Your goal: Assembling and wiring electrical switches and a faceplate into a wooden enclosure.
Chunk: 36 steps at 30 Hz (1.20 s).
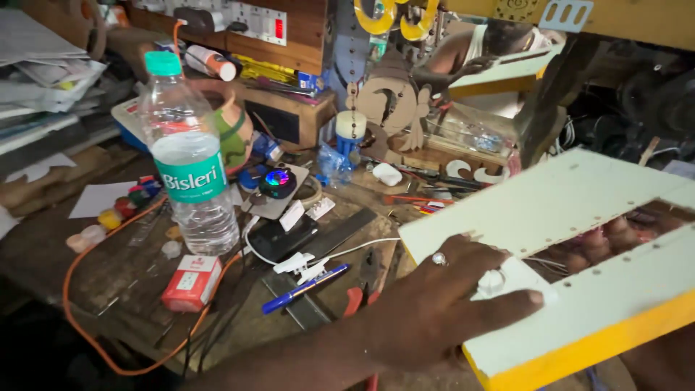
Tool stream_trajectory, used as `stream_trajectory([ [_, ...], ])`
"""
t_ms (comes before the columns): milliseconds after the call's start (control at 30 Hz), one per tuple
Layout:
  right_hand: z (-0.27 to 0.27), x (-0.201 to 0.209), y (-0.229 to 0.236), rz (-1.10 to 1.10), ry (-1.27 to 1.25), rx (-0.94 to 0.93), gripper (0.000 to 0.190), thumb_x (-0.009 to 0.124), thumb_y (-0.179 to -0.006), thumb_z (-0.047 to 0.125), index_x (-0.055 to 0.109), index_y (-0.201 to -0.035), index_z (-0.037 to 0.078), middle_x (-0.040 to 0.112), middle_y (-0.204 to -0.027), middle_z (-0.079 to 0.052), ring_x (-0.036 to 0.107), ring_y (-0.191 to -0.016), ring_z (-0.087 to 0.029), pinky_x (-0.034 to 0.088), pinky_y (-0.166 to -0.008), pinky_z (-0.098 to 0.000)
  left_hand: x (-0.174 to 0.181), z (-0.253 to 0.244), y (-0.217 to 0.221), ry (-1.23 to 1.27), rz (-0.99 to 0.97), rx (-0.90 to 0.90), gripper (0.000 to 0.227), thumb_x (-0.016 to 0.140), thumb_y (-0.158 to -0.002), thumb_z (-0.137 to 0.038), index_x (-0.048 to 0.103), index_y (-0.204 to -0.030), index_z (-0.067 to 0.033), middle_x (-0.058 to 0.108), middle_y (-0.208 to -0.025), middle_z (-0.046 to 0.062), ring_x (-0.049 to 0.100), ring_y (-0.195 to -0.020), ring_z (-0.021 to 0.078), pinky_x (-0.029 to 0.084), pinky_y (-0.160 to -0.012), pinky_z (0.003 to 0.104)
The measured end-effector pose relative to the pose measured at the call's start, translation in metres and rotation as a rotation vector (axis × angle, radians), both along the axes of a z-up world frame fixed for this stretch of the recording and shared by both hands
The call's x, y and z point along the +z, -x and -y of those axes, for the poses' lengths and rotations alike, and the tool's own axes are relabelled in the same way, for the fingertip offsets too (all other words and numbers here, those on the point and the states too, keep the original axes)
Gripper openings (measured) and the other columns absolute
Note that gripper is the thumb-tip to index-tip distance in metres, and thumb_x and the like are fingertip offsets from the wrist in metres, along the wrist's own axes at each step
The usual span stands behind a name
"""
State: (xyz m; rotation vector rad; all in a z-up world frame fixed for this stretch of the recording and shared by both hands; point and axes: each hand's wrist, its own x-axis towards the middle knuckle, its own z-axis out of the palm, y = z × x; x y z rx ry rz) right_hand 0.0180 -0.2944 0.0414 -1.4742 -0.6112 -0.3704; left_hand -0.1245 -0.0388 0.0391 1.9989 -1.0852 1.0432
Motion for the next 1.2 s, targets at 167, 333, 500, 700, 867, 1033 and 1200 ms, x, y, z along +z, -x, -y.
stream_trajectory([
  [167,0.017,0.0,0.004,-0.37,-0.219,0.253,0.069,0.043,-0.104,0.054,0.037,-0.158,0.011,0.049,-0.157,-0.002,0.047,-0.144,-0.019,0.033,-0.114,-0.0456,-0.023,-0.019,-0.009,-0.26,0.097,0.212,0.064,0.072,-0.108,-0.012,0.036,-0.155,-0.0365,0.049,-0.147,0.018,0.054,-0.138,0.0341,0.04,-0.123,0.059],
  [333,0.008,0.001,0.022,-0.392,-0.446,0.399,0.085,0.066,-0.093,0.051,0.04,-0.159,0.004,0.052,-0.148,-0.013,0.05,-0.135,-0.023,0.038,-0.118,-0.0492,-0.004,-0.028,0.004,-0.33,0.056,0.301,0.067,0.075,-0.095,-0.023,0.044,-0.152,-0.0389,0.054,-0.147,0.02,0.057,-0.139,0.039,0.042,-0.119,0.07],
  [500,0.017,-0.008,0.004,-0.377,-0.557,0.338,0.083,0.073,-0.084,0.043,0.048,-0.153,0.004,0.058,-0.142,-0.013,0.058,-0.132,-0.022,0.046,-0.11,-0.0422,0.005,-0.07,0.024,-0.262,-0.262,0.688,0.045,0.072,-0.091,-0.034,0.06,-0.129,-0.0117,0.062,-0.121,0.013,0.063,-0.107,0.0371,0.053,-0.087,0.049],
  [700,0.025,-0.01,-0.001,-0.319,-0.589,0.358,0.075,0.075,-0.087,0.039,0.052,-0.15,0.004,0.061,-0.139,-0.012,0.061,-0.13,-0.023,0.047,-0.109,-0.0438,-0.026,-0.121,0.036,-0.479,-0.824,1.076,0.034,0.067,-0.09,-0.032,0.066,-0.118,-0.0145,0.066,-0.112,0.009,0.067,-0.105,0.0331,0.054,-0.087,0.048],
  [867,0.038,-0.027,-0.013,-0.368,-0.649,0.416,0.069,0.072,-0.089,0.037,0.053,-0.144,0.0,0.067,-0.13,-0.014,0.065,-0.115,-0.022,0.048,-0.114,-0.0466,-0.029,-0.119,0.036,-0.491,-0.892,1.089,0.035,0.065,-0.09,-0.025,0.063,-0.124,-0.0169,0.067,-0.113,0.01,0.066,-0.106,0.0338,0.054,-0.087,0.049],
  [1033,0.038,-0.029,-0.015,-0.36,-0.718,0.518,0.063,0.07,-0.089,0.03,0.054,-0.139,-0.004,0.069,-0.122,-0.017,0.068,-0.107,-0.024,0.048,-0.114,-0.048,-0.011,-0.107,0.038,-0.478,-0.948,1.108,0.035,0.064,-0.089,-0.018,0.061,-0.124,-0.0223,0.073,-0.102,0.011,0.068,-0.103,0.034,0.053,-0.087,0.05],
  [1200,0.034,-0.024,-0.013,-0.306,-0.678,0.526,0.059,0.074,-0.089,0.035,0.056,-0.135,0.001,0.069,-0.122,-0.018,0.068,-0.106,-0.026,0.049,-0.106,-0.0485,0.021,-0.067,0.035,-0.123,-0.427,0.861,0.041,0.076,-0.08,-0.019,0.062,-0.118,-0.0148,0.074,-0.095,0.012,0.07,-0.086,0.0365,0.053,-0.07,0.05],
])
